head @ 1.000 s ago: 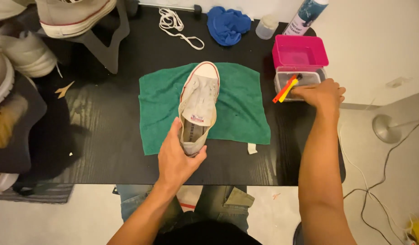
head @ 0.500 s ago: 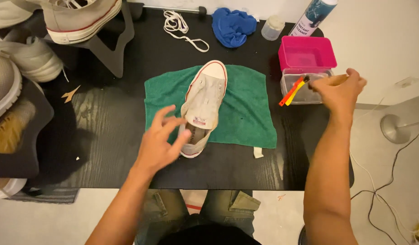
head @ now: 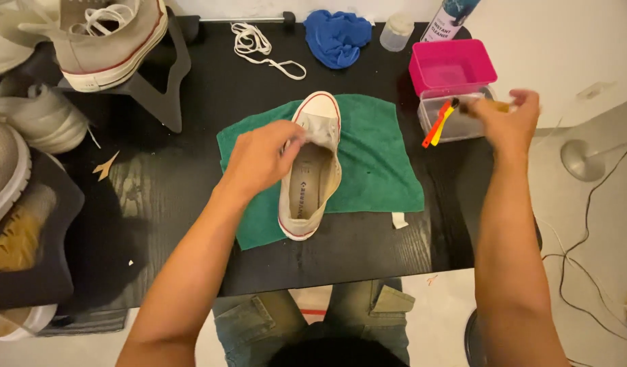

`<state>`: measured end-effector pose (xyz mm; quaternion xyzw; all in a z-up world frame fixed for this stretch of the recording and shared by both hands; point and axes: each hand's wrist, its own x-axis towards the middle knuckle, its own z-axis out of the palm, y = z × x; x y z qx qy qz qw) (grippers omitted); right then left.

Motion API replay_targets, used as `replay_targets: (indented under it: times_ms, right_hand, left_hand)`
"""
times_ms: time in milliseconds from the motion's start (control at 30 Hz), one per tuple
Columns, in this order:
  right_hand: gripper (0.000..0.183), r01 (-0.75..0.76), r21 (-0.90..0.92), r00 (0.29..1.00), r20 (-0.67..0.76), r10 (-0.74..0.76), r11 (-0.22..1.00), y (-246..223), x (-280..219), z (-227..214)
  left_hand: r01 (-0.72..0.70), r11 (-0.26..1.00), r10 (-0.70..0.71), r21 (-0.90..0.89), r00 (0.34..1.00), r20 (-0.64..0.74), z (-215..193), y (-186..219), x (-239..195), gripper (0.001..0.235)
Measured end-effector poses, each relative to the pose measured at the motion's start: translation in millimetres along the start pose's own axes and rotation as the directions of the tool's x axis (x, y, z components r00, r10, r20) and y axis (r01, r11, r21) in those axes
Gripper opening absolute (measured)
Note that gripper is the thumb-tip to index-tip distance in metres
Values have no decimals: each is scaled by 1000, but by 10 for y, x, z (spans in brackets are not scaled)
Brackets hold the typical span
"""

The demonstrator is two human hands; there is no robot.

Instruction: The person scrubs the interior and exterior of a white sneaker using a brush. They hold the shoe steady with one hand while scrubbing the toe box, sides, and inner lining with the other hand. The shoe is placed on a green towel on a black table.

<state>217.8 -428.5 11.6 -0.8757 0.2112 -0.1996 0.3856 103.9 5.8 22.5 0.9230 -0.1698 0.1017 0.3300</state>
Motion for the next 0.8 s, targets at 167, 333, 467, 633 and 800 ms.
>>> replay_targets:
  times_ms: [167, 333, 467, 633, 800]
  right_hand:
    - [63, -75, -13, 997, 0, 75, 997, -342, -224, -43]
    - [62, 71, -29, 994, -80, -74, 997, -171, -124, 25]
    - [53, 94, 10, 994, -54, -93, 996, -569, -508, -253]
    - [24, 307, 171, 942, 81, -324, 936, -899, -836, -273]
    - [46, 584, 400, 628, 329, -705, 706, -1532, -1696, -232]
  left_hand:
    - [139, 967, -176, -212, 969, -170, 242, -256, 329, 17]
    - [151, 977, -183, -153, 957, -223, 286, -405, 749, 14]
    - [261, 962, -269, -87, 956, -113, 298, -312, 768, 31]
    - [364, 931, -361, 1, 926, -111, 54, -82, 379, 46]
    - [429, 887, -459, 171, 779, 428, -235, -61, -46, 51]
